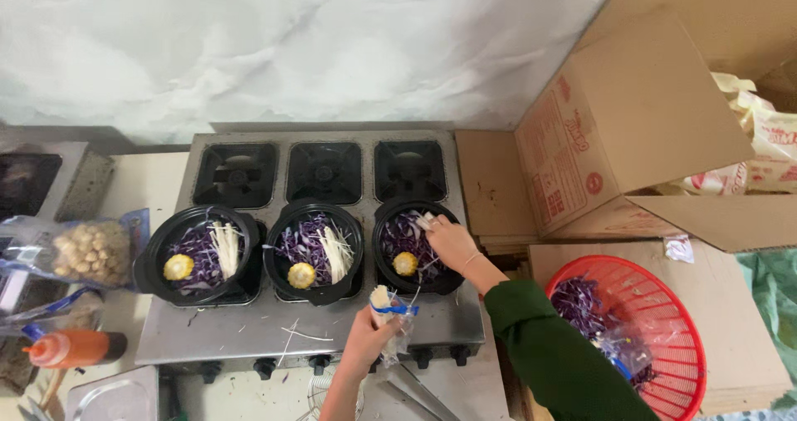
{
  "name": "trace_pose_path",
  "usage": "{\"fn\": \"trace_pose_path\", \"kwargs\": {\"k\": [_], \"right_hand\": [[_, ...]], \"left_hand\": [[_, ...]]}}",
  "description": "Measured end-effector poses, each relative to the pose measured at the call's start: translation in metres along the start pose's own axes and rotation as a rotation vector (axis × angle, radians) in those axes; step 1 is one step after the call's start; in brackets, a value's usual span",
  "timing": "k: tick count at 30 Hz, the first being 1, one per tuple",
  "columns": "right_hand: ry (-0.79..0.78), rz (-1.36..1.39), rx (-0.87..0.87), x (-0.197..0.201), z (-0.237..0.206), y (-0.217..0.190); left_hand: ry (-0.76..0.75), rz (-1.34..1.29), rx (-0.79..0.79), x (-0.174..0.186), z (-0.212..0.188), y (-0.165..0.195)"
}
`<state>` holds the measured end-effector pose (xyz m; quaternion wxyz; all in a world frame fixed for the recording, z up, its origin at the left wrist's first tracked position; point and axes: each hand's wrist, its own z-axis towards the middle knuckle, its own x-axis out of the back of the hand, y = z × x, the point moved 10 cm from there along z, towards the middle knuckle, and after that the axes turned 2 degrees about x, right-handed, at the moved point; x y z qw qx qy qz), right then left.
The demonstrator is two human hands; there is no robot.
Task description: The person fills three black pots on a gas stove with shredded purple cabbage taken from a red basket, then retrieves corn cobs from a chest freezer, cuts a cob into pieces on a cutting board, and adds corn pieces, enoki mushrooms, and meat slices into the pots, using tongs for the meat.
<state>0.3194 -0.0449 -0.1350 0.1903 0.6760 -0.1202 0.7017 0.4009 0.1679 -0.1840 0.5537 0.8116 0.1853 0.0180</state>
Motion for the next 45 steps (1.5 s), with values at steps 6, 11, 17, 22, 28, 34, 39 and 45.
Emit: {"fn": "trace_pose_path", "kwargs": {"k": [6,11,17,22,28,34,39,45], "right_hand": [[0.058,0.112,-0.025,0.052,-0.009,-0.022],[0.168,1.473,-0.054,0.125,-0.074,-0.103],[0.352,1.133,-0.268,0.170,-0.136,-0.165],[0.359,1.041,-0.422,0.172,-0.187,-0.184],[0.362,1.014,-0.575,0.163,-0.261,-0.224],[0.255,1.129,-0.843,0.110,-0.325,-0.276],[0.254,1.141,-0.961,0.083,-0.381,-0.280],[0.654,0.714,-1.149,0.097,-0.468,-0.127]], "left_hand": [[0.058,-0.099,-0.090,0.010,-0.008,0.018],[0.055,-0.078,-0.197,0.008,-0.035,0.039],[0.061,0.502,-0.527,-0.037,-0.106,0.075],[-0.048,0.754,-0.520,-0.052,-0.152,0.065],[-0.197,1.009,-0.483,-0.060,-0.189,0.000],[-0.332,0.912,-0.707,-0.077,-0.252,-0.025],[-0.377,1.058,-0.617,-0.099,-0.272,-0.040],[-0.216,1.101,-0.537,-0.095,-0.255,-0.028]]}}
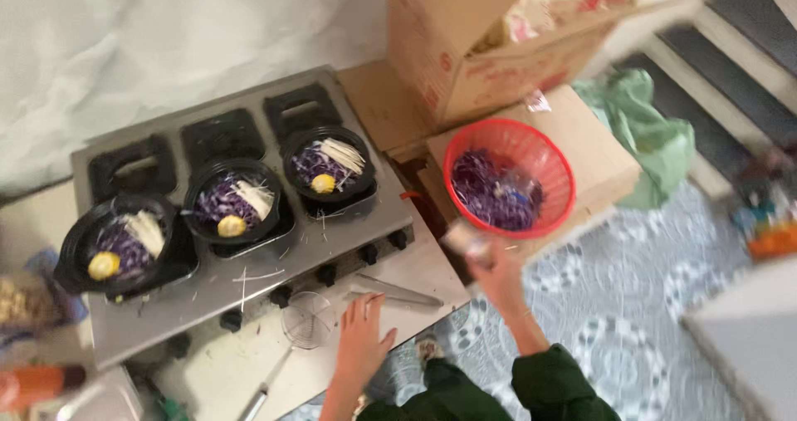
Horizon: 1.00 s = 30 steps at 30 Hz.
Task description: The person fills three black pots on a gas stove with shredded purple cabbage taken from a red basket, then retrieves corn cobs from a chest freezer, cuts a cob into pieces on a cutting board, and adds corn pieces, enoki mushrooms, and meat slices into the pots, using tongs for the meat.
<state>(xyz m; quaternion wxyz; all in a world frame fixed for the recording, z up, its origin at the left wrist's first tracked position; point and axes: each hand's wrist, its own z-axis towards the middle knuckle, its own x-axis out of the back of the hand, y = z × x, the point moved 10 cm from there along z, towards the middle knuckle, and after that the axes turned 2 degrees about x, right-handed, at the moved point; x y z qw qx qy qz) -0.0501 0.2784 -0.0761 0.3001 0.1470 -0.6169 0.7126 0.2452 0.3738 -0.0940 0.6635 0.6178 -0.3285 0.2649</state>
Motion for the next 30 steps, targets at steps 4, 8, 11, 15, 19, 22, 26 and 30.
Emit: {"fn": "trace_pose_path", "kwargs": {"k": [4,8,11,15,19,22,26,30], "right_hand": [[0.206,-0.406,0.407,0.022,0.078,0.010],[0.029,-0.761,0.471,-0.031,0.120,0.032],[-0.090,-0.486,0.705,-0.083,0.098,0.000],[-0.474,-0.198,0.968,-0.178,0.012,-0.073],[-0.669,0.333,1.134,-0.226,-0.075,-0.175],[-0.877,0.474,1.149,-0.270,-0.122,-0.244],[-0.917,0.354,1.462,-0.340,-0.201,-0.343],[-0.880,0.279,1.432,-0.417,-0.254,-0.428]], "left_hand": [[0.169,-0.045,0.037,0.011,0.025,0.010],[0.275,-0.115,0.086,0.007,0.043,0.023],[0.394,-0.137,0.159,0.023,0.037,0.012],[0.567,-0.127,0.283,0.064,0.005,-0.014],[0.764,-0.079,0.226,0.117,-0.038,-0.006],[0.785,-0.086,0.189,0.149,-0.066,0.000],[0.767,0.178,0.025,0.186,-0.100,0.013],[0.722,0.157,-0.077,0.219,-0.142,-0.018]]}}
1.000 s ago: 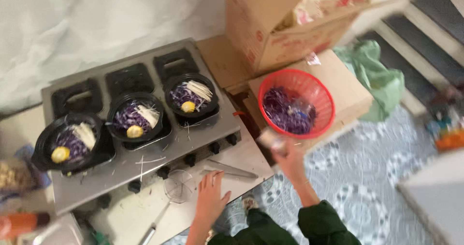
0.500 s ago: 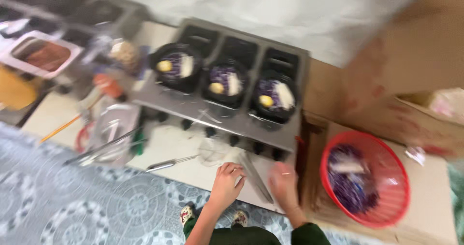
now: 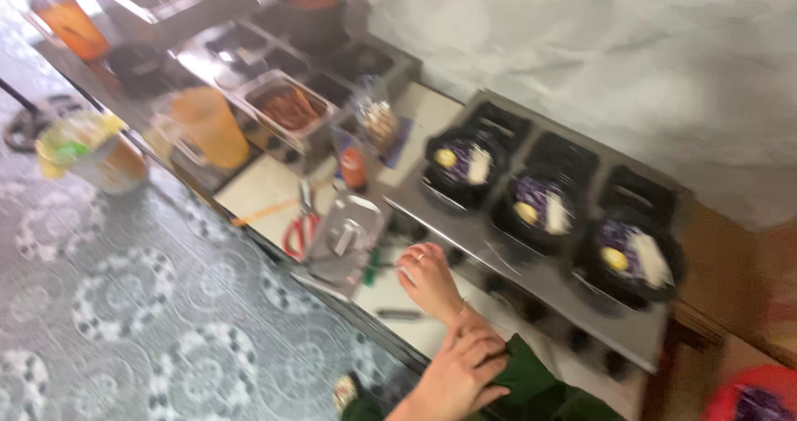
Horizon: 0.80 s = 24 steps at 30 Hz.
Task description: The person fills three black pots on a gas stove with shredded purple cabbage taken from a red basket, then retrieves corn cobs from a chest freezer, cuts a cob into pieces on a cutting board, and adds corn pieces, enoki mushrooms, and meat slices into the pots, using tongs for the meat.
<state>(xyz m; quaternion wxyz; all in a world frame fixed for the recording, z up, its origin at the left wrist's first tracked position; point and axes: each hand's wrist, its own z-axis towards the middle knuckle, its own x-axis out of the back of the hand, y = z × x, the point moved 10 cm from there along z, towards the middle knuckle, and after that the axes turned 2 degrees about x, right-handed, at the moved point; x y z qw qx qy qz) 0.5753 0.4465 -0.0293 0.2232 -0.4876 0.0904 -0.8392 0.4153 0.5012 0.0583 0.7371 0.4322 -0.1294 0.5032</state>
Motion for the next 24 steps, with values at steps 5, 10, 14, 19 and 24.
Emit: {"fn": "trace_pose_path", "kwargs": {"k": [5,10,14,19,24], "right_hand": [[0.090,0.078,-0.189,-0.059,0.125,0.055],[0.185,0.374,-0.522,-0.134,0.189,0.173],[0.042,0.094,-0.522,-0.172,0.224,0.244],[0.103,-0.105,-0.260,-0.199,0.282,0.259],[-0.143,-0.083,-0.583,-0.243,0.290,0.313]], "left_hand": [[0.056,-0.073,-0.127,0.080,-0.019,-0.053],[0.270,-0.280,0.042,0.161,-0.032,-0.143],[0.411,-0.213,0.117,0.186,-0.060,-0.223],[0.498,-0.058,0.124,0.174,-0.090,-0.323],[0.450,-0.087,0.300,0.165,-0.106,-0.385]]}}
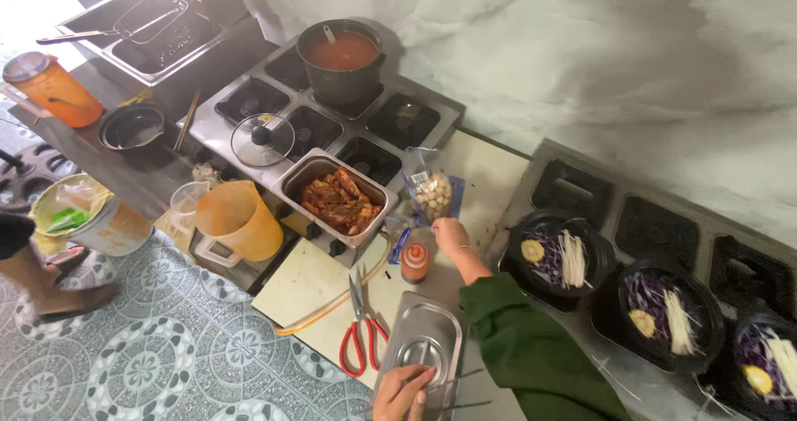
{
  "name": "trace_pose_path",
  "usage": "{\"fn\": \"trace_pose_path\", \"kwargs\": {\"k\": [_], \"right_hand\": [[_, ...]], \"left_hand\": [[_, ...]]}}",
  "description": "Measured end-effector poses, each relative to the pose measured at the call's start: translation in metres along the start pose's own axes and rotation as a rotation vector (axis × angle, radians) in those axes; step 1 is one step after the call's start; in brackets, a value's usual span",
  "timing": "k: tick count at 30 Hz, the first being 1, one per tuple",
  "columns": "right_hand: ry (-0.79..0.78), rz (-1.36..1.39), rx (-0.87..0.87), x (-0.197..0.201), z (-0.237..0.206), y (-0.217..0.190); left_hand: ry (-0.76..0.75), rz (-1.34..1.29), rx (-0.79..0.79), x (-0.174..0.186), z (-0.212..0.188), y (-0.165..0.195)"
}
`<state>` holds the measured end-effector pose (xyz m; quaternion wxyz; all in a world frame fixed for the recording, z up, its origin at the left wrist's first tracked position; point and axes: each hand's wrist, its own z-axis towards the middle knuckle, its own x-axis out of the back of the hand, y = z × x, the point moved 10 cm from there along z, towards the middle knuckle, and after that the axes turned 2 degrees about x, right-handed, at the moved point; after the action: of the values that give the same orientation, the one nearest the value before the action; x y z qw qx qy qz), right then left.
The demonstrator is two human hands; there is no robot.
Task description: The person fills three black pots on a gas stove with shredded purple cabbage taken from a red basket, then retrieves corn cobs from a chest freezer, cuts a cob into pieces on a cutting board, and adds corn pieces, enoki mushrooms, and meat slices into the pots, using tongs for the meat.
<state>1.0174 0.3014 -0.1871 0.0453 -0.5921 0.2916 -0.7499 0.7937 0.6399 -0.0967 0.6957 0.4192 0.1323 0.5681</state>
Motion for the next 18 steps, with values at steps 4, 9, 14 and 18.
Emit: {"fn": "trace_pose_path", "kwargs": {"k": [4,9,14,18], "right_hand": [[0.130,-0.033,0.151,0.043,0.015,-0.012],[0.289,0.027,0.381,0.158,-0.016,-0.076],[0.505,0.046,0.435,0.297,-0.101,-0.153],[0.582,0.061,0.508,0.370,-0.219,-0.208]], "left_hand": [[-0.053,0.012,0.208,0.011,0.010,-0.010],[-0.098,-0.085,0.432,0.019,0.043,0.006],[-0.174,-0.122,0.478,0.036,0.076,0.062],[-0.160,0.013,0.153,0.061,0.118,0.147]]}}
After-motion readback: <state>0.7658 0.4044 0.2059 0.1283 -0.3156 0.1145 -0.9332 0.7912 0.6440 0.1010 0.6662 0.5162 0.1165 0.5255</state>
